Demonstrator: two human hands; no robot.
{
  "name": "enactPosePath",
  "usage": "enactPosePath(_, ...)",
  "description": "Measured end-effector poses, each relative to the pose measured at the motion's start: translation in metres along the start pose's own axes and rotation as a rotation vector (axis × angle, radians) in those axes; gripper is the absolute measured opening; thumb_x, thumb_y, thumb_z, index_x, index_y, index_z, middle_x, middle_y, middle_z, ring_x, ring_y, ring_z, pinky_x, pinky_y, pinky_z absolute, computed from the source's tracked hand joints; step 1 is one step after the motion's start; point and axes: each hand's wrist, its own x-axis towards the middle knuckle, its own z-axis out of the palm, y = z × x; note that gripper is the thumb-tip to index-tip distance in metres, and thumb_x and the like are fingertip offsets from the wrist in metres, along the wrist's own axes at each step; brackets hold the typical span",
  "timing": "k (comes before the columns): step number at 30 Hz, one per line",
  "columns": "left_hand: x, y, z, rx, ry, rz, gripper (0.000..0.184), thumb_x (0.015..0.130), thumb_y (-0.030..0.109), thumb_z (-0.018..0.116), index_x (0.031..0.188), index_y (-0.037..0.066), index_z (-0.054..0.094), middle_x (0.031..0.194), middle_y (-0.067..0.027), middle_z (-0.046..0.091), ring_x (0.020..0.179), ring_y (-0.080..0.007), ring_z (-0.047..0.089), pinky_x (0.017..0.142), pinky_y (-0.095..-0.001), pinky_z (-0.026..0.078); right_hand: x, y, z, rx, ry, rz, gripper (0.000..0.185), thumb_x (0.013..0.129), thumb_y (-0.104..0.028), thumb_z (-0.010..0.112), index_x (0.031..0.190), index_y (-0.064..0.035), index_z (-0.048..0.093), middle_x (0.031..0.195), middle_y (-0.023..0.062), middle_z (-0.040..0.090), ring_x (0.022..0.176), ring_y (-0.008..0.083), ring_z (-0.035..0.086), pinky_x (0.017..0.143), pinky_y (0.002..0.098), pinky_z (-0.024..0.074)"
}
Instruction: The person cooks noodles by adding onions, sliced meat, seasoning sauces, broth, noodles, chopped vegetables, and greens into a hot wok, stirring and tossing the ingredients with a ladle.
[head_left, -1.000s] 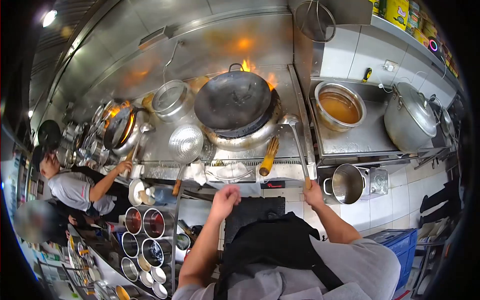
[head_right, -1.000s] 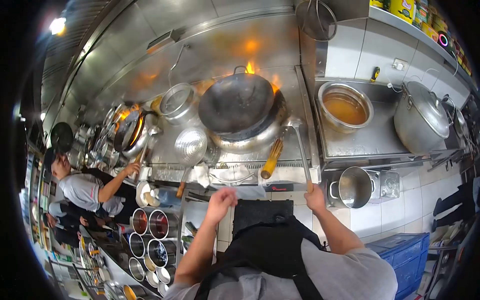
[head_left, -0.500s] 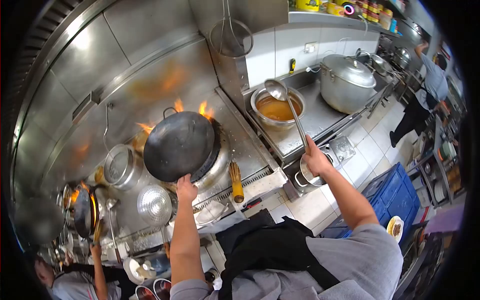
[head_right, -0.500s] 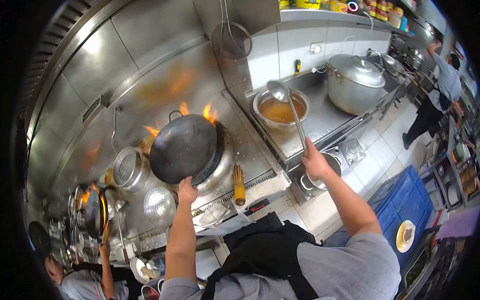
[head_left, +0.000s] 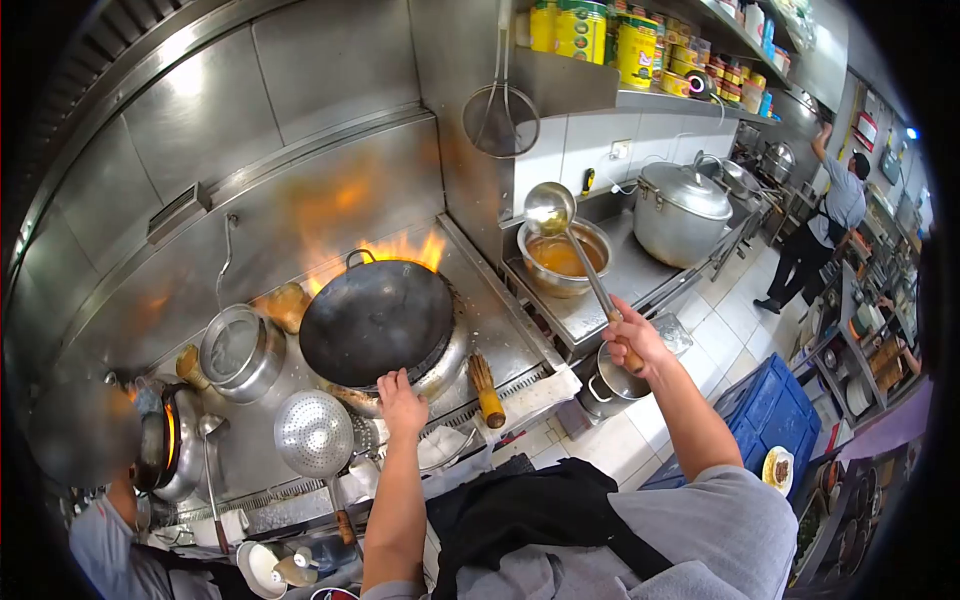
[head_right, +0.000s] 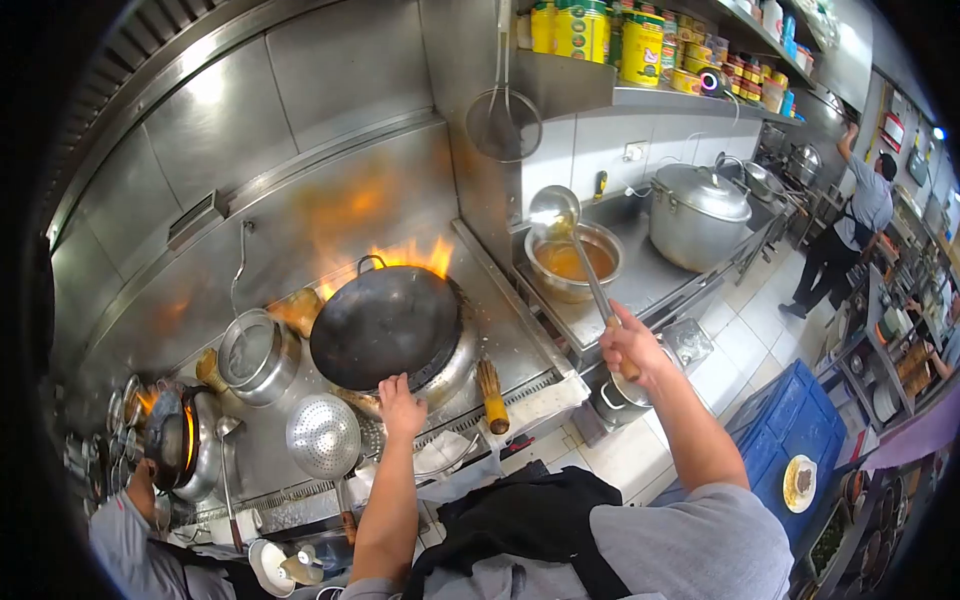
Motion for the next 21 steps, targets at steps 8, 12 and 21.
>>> enactPosePath(8,0.028,0.004,-0.006,-0.067,-0.215,-0.096,0.057,0.078,0.022,0.067,0.132,0.011,0.054,0.132,-0.0092,0.054,0.130,-0.0308,0.044,0.107,-0.0525,0.036,0.011,0.146,0.093,-0.351,-0.319,0.097,0.084,0.089,-0.002,0.053,0.158,-0.0229,0.010,0.075,0.0038,0.052,0.049,0.0133,0.049,0.042,0.0300,0.0415)
enactPosePath(12,0.018,0.009,-0.011,-0.054,-0.175,-0.136,0.054,0.078,0.021,0.066,0.131,0.011,0.056,0.131,-0.0097,0.056,0.130,-0.0319,0.045,0.107,-0.0530,0.036,0.052,0.244,0.098,-0.702,-0.500,0.043,0.080,0.091,-0.003,0.051,0.158,-0.0226,0.010,0.092,0.0101,0.060,0.055,0.0175,0.056,0.048,0.0322,0.0478)
enactPosePath(21,-0.083,-0.028,-0.014,-0.433,-0.153,-0.195,0.057,0.083,0.015,0.063,0.137,0.005,0.049,0.137,-0.0201,0.054,0.125,-0.0368,0.053,0.104,-0.0414,0.044,0.047,0.040,0.097,-0.061,-0.726,0.219,0.086,0.083,0.002,0.060,0.155,-0.0277,0.025,0.077,0.0026,0.052,0.046,0.0093,0.043,0.040,0.0217,0.0380)
